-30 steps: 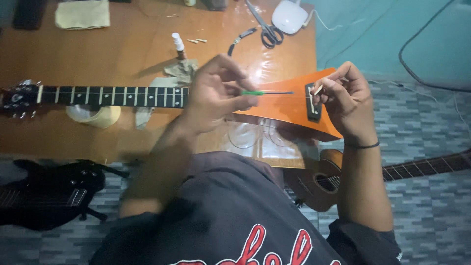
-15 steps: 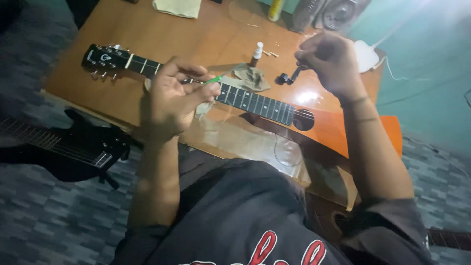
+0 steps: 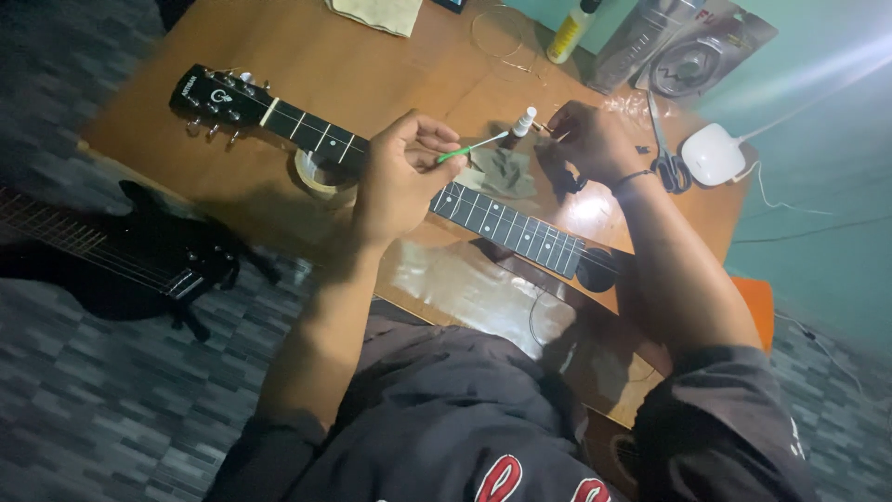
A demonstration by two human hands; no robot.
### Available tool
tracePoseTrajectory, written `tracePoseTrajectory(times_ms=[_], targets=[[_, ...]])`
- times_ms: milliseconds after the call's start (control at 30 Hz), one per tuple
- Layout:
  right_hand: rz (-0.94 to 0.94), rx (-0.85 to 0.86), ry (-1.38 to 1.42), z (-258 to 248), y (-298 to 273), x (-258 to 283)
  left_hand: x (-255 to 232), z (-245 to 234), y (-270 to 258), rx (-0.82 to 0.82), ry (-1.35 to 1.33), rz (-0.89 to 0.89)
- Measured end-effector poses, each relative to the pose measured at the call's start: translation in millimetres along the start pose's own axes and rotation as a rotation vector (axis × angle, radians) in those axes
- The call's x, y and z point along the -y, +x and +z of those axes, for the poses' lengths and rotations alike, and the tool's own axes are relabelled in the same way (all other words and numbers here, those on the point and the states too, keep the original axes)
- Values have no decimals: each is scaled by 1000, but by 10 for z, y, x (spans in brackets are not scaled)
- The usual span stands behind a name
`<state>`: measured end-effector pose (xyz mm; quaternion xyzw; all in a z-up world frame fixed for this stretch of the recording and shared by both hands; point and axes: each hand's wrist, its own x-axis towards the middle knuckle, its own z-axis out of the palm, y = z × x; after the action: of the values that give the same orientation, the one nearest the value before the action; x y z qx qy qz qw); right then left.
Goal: The person adjusts the tuning pegs on the headstock of an acoustic guitar. They then use a small green tool to manipulate the strings at the bridge and proceed to thread a new string through the bridge and along the fretboard.
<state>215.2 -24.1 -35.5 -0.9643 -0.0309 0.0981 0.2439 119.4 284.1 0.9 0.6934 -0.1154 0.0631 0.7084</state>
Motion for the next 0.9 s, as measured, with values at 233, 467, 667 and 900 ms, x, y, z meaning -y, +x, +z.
tracePoseTrajectory(times_ms=[233,467,667,900], targets=[[-474,-171,101,-506,-366,837,141,48,22,-43,19,-22],[-1041,29,-201,-527,-341,1403,110,74,9,-93,-91,10],[-826,-79,-396,-284,231,1107,-2,-105,-76,-146,6,9],[-301,143,-1037,280,727,1407,-223,-318,-199,-5,-307,76]])
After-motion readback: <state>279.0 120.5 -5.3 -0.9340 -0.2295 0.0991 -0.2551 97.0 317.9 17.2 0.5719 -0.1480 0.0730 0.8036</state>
